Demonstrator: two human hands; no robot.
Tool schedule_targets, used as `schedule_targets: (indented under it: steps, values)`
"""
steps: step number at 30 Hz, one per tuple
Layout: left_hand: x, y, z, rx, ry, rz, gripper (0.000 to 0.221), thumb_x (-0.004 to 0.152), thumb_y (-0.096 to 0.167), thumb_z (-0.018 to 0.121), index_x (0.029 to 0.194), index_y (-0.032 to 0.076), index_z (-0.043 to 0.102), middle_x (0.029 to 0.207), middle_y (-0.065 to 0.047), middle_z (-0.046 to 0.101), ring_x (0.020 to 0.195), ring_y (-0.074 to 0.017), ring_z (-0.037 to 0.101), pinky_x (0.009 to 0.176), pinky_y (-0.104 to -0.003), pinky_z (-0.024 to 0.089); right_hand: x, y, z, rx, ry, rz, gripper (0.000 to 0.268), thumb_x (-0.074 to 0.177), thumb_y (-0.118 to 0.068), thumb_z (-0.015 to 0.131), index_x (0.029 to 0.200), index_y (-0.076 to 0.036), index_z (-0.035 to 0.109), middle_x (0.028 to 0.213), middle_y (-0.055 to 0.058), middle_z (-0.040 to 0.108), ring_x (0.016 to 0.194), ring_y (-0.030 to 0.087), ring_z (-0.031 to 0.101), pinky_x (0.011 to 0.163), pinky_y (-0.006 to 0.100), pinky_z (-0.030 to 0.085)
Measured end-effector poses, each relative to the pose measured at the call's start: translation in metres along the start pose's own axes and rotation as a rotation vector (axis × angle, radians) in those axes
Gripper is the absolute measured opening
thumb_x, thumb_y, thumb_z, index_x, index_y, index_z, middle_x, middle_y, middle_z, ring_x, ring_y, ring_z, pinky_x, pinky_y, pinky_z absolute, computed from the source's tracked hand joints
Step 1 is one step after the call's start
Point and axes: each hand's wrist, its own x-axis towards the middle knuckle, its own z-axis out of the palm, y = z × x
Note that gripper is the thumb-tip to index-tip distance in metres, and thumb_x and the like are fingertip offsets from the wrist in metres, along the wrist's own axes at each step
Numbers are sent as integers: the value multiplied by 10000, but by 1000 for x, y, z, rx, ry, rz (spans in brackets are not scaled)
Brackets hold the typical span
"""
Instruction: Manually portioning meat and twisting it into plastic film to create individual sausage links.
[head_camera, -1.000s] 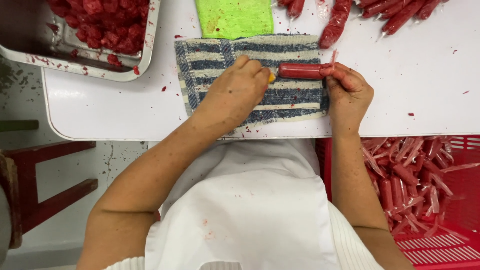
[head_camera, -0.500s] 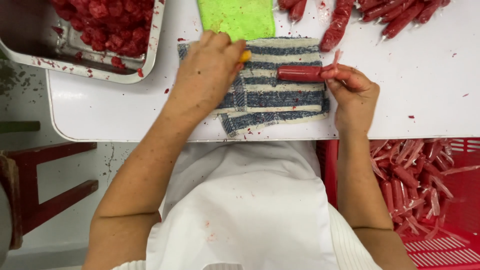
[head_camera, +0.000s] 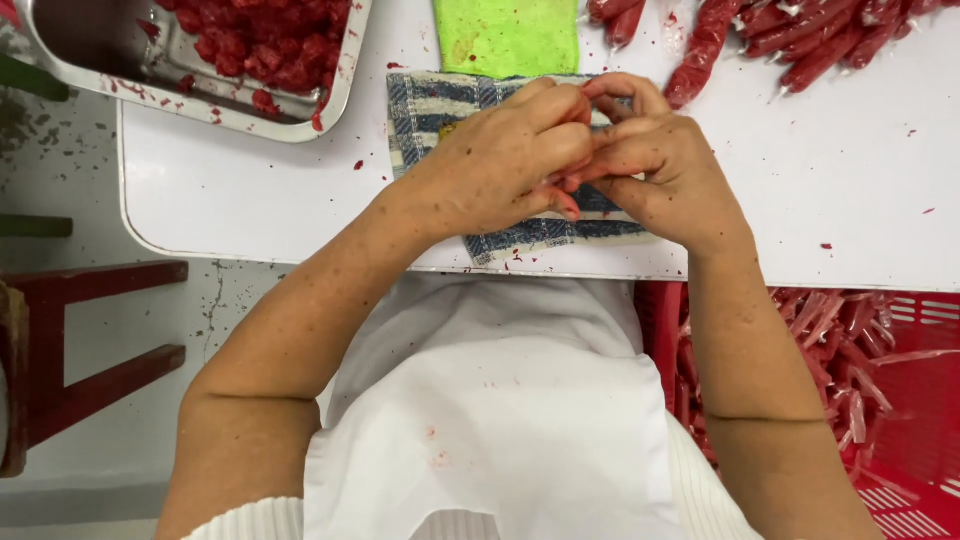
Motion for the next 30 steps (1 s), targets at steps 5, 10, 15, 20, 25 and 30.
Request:
schedule_targets:
  steps: [5,10,15,20,25,30]
  values:
    - [-22,-7,24,123,141,-53,299,972,327,693,981,70,541,1176,-160,520,1098,-341,568,809,-450,563,-15,23,26,277,142,43,183,971,-60,665,1129,29,694,1094,143,699,1278,373,517,1189,574,422]
    - [-47,6,59,263,208,-28,406,945,420,635,1193,104,583,1377,-234,488,1176,-378,611,974,-472,563,-27,46,77,389,629,16,122,890,32,743,984,108,725,955,231,715,977,327,687,983,538,552]
    - [-53,25,50,217,409,-206,554,1040,414,624,1496,140,465,1524,-167,445,1328,-332,561,1085,-429,521,-19,34,85,387,717,-17,125,847,41,776,940,112,733,934,262,708,992,368,700,929,494,572]
    - [-51,22,67,419,185,-146,566,1092,351,538,1570,101,369,1636,-142,317,1484,-312,395,1146,-437,435,-35,67,97,433,854,31,142,958,-1,673,1062,86,716,1074,219,716,1110,303,672,930,421,558]
    - [-68,25,78,421,145,-164,500,1069,323,573,1504,103,464,1591,-101,406,1463,-289,399,1086,-432,429,-18,43,98,493,885,4,165,973,61,640,1133,87,667,1120,269,686,976,280,677,875,419,570]
    - [-36,4,76,-313,680,-330,405,987,234,751,1374,182,643,927,-58,613,771,-158,622,724,-293,548,-16,46,108,458,855,-18,651,863,29,819,1371,16,412,957,150,720,1019,236,714,1017,377,549]
